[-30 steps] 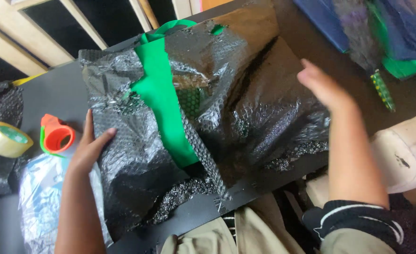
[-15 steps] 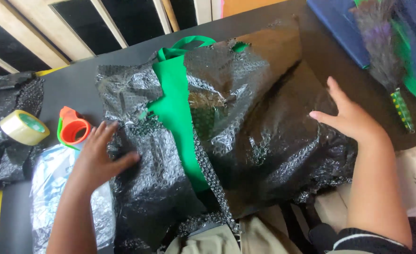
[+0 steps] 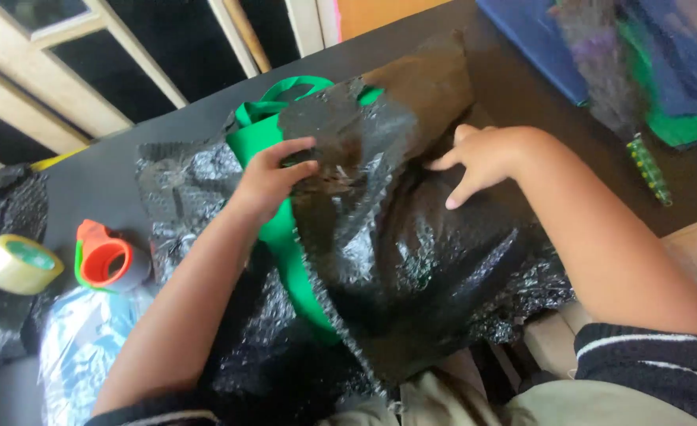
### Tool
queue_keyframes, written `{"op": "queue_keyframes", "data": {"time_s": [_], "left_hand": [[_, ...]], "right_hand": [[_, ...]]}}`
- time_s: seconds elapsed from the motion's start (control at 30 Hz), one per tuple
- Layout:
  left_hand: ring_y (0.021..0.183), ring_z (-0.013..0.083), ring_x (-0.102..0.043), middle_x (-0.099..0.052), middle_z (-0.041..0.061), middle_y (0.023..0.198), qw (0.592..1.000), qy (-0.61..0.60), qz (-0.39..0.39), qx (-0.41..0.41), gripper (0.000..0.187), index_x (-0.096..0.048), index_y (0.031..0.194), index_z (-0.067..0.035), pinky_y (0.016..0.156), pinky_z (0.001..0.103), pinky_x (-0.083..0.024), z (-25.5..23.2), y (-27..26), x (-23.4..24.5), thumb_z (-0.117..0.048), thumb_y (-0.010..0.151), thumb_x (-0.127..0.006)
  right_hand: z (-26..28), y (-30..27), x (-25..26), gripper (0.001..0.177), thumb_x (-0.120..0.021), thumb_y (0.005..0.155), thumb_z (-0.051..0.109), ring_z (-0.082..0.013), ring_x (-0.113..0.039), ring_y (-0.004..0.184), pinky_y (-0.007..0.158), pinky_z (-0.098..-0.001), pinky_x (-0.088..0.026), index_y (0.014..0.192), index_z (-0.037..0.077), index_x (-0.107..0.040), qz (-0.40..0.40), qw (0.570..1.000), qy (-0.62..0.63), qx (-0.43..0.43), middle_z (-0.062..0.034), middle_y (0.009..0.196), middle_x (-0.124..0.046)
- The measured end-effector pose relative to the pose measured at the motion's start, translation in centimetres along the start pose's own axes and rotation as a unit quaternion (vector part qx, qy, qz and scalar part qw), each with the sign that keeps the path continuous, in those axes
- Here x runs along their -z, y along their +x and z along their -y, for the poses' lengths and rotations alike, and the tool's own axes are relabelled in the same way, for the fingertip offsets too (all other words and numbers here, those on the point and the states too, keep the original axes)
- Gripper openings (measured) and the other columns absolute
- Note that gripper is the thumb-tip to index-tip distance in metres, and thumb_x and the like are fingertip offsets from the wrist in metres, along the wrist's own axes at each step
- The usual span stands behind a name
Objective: A person prepares a pillow in a green bag for shipping by dusting it, wrapping it in black bubble wrap, and securing the wrap with tape.
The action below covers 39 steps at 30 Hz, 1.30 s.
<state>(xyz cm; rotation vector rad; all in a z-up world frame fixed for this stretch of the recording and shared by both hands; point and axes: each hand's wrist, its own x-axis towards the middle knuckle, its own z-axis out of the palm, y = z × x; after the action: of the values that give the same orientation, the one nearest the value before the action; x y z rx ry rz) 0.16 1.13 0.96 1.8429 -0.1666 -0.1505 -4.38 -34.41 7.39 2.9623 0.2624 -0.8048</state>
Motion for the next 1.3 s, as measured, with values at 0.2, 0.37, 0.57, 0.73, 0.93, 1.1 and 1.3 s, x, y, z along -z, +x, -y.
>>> {"op": "queue_keyframes", "data": {"time_s": [0.2, 0.37, 0.57, 0.73, 0.93, 1.1, 1.3], "left_hand": [[0.118, 0.0281, -0.065, -0.069, 0.006, 0.122, 0.941, 0.279, -0.043, -0.185, 0.044, -0.074, 0.128, -0.024, 0.102, 0.042, -0.048, -5.1, -4.1, 6.2, -0.015, 0.085, -0.082], [0.109, 0.0419, -0.068, -0.068, 0.013, 0.119, 0.891, 0.443, 0.020, -0.095, 0.049, -0.070, 0.132, -0.023, 0.094, 0.053, -0.053, 3.3, -3.1, 5.5, -0.020, 0.083, -0.079], [0.112, 0.0436, -0.065, -0.068, 0.011, 0.121, 0.937, 0.346, 0.038, -0.018, 0.049, -0.068, 0.135, -0.025, 0.095, 0.053, -0.053, 2.9, -3.7, 5.4, -0.025, 0.087, -0.077], [0.110, 0.0452, -0.065, -0.068, 0.012, 0.118, 0.935, 0.352, 0.032, -0.033, 0.051, -0.067, 0.134, -0.028, 0.093, 0.055, -0.053, 2.4, -4.2, 5.0, -0.028, 0.084, -0.078], [0.106, 0.0430, -0.068, -0.069, 0.010, 0.114, 0.944, 0.329, 0.012, -0.030, 0.048, -0.068, 0.132, -0.031, 0.089, 0.052, -0.056, 2.5, -4.5, 4.6, -0.027, 0.085, -0.077], [0.105, 0.0406, -0.069, -0.069, 0.007, 0.116, 0.948, 0.317, 0.000, 0.000, 0.047, -0.068, 0.134, -0.033, 0.087, 0.051, -0.057, 0.4, -4.8, 3.5, -0.028, 0.088, -0.075], [0.043, 0.0225, -0.045, -0.039, 0.010, 0.162, 0.938, 0.335, 0.026, 0.079, 0.045, -0.057, 0.141, -0.032, 0.057, 0.049, -0.044, 0.2, -4.5, 2.7, -0.030, 0.097, -0.062]], "right_hand": [[2.4, -1.2, 0.3, 0.074, -0.082, 0.080, 0.055, -0.0476, -0.061, 0.128, 0.096, -0.0495, -0.060, 0.148, 0.040, -0.057, 0.030, 0.999, 0.035, -0.005, -0.0175, 0.152, -0.047], [2.0, 0.9, 1.0, 0.078, -0.081, 0.074, 0.067, -0.0363, -0.068, 0.122, 0.092, -0.0420, -0.061, 0.146, 0.043, -0.060, 0.053, 0.998, -0.020, 0.022, -0.0166, 0.142, -0.058], [-5.6, 6.0, 8.1, 0.051, -0.068, 0.089, 0.015, -0.0389, -0.069, 0.103, 0.090, -0.0476, -0.054, 0.138, 0.001, -0.064, -0.133, 0.912, 0.385, 0.051, -0.0329, 0.115, -0.071], [-12.8, 20.4, 3.6, 0.050, -0.060, 0.105, 0.041, -0.0362, -0.074, 0.082, 0.064, -0.0440, -0.061, 0.133, 0.000, -0.066, -0.294, 0.874, 0.378, -0.083, -0.0268, 0.108, -0.072], [-9.4, 28.1, 2.3, 0.034, -0.074, 0.093, 0.039, -0.0431, -0.068, 0.112, 0.094, -0.0547, -0.055, 0.117, 0.016, -0.077, -0.255, 0.887, 0.340, -0.180, -0.0215, 0.120, -0.072], [-7.5, 31.5, 2.6, 0.016, -0.071, 0.094, 0.036, -0.0386, -0.074, 0.099, 0.084, -0.0527, -0.060, 0.105, 0.029, -0.080, -0.371, 0.844, 0.319, -0.221, -0.0111, 0.095, -0.077], [-5.5, 29.8, 2.8, 0.036, -0.059, 0.102, 0.028, -0.0391, -0.063, 0.071, 0.060, -0.0488, -0.040, 0.071, 0.013, -0.067, -0.392, 0.866, 0.303, -0.063, -0.0146, 0.075, -0.068]]}}
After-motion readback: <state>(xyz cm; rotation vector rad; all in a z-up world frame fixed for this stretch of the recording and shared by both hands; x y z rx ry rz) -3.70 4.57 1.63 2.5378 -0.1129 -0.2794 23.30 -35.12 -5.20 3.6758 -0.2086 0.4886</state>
